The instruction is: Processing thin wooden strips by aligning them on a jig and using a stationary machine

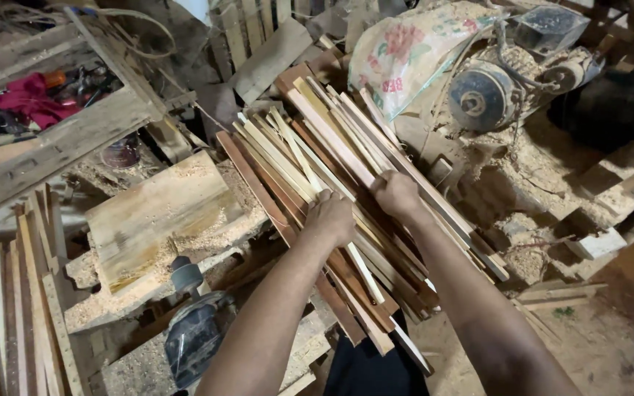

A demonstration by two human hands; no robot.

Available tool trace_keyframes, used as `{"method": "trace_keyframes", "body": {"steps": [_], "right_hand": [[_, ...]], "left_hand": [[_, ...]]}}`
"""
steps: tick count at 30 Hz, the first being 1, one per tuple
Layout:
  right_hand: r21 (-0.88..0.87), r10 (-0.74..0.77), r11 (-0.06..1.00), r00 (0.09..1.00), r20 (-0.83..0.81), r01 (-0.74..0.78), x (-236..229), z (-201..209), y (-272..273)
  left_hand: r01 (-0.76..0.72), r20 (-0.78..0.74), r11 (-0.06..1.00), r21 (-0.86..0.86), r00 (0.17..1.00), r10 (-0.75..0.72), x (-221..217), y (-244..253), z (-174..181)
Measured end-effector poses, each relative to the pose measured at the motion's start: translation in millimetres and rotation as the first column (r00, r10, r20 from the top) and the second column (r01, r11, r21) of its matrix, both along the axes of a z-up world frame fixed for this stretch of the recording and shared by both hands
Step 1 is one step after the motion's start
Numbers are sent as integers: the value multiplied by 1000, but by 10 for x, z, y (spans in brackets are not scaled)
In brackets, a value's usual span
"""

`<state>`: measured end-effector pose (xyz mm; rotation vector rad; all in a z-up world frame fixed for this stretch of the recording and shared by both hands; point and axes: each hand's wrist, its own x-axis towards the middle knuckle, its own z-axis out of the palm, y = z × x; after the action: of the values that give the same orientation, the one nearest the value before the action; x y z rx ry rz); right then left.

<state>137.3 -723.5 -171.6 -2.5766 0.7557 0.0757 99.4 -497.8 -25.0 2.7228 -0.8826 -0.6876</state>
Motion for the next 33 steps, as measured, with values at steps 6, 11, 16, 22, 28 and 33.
{"method": "trace_keyframes", "body": {"steps": [6, 11, 16, 22, 28, 33], "right_hand": [[387, -13, 918, 968, 249, -87, -394, 711, 420], [344, 100, 911, 931, 352, -229, -569, 1262, 784], [333, 169, 880, 879, 445, -338, -432, 1123, 943], [-87, 388, 817, 433, 814, -570, -380, 1564, 1446], [618, -337, 785, 814, 472, -33, -372, 1881, 2080], [673, -456, 529, 496, 739, -516, -390, 2462, 2559]], "left_hand": [[-5, 47, 995, -96, 999, 10, 19, -52, -125], [-35, 73, 994, -103, 996, 43, 186, 46, -89], [-38, 502, 981, -192, 855, 132, 275, 508, 318], [-56, 437, 997, 45, 899, 31, 596, 1088, 310], [-308, 508, 930, -202, 779, 369, 371, 1275, 680], [-186, 348, 689, -701, 753, 558, 145, 1262, 779]]}}
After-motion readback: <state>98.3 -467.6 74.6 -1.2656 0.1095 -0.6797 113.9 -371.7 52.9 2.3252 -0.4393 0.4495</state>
